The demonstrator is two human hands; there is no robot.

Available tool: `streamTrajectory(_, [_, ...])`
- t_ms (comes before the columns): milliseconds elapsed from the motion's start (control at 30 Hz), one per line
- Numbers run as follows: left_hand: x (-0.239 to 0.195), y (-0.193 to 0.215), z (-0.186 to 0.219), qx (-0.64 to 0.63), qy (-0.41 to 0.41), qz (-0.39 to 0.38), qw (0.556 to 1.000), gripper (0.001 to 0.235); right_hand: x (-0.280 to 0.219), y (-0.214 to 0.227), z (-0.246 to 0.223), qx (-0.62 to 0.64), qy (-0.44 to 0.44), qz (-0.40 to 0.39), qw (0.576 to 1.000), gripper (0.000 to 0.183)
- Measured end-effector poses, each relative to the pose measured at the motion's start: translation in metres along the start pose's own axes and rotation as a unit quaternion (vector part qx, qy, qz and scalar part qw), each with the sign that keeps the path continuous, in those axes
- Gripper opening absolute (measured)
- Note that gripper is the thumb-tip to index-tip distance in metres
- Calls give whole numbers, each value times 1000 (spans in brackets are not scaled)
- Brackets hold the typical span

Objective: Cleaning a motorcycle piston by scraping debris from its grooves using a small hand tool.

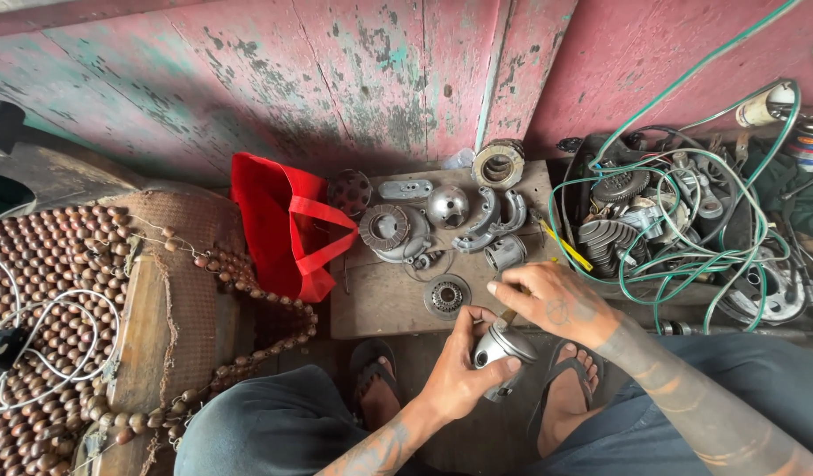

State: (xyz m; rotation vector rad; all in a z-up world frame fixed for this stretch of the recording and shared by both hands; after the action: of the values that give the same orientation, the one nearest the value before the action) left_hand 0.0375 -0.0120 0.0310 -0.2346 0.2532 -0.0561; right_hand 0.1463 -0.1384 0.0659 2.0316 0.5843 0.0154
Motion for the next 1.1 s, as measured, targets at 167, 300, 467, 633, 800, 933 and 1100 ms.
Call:
streamTrajectory(167, [1,2,2,9,-16,1,1000,51,-4,-2,-7,89,-15,-57,994,48])
streamTrajectory(300, [3,7,-4,32,29,37,998,52,1,-1,5,-32,29,1,999,54])
streamTrajectory(467, [11,13,-14,-82,-7,40,996,49,1,-2,6,103,39,-16,994,50])
streamTrajectory(633, [9,13,-4,-84,-39,22,995,50,0,3,-3,38,65,36,997,51])
streamTrajectory(800, [10,15,-11,-110,-29,22,993,56,8,-6,9,41,100,82,991,48])
streamTrajectory(933, [13,18,-10,-104,-39,25,993,54,-5,0,-10,130,128,20,983,48])
streamTrajectory(1100, [15,17,-6,-91,-56,22,994,57,3,1,6,35,129,111,985,47])
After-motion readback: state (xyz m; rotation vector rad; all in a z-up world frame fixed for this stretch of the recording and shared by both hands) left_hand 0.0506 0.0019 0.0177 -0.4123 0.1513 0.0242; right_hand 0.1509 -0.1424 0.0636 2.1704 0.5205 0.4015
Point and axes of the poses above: each hand's wrist, its own x-axis towards the middle knuckle, its own y-axis out of the back of the hand, z = x × y, the point moved 5 cm from there along x, towards the middle knuckle, and after that the axes turned 10 degrees about z, right-handed, at the moved point
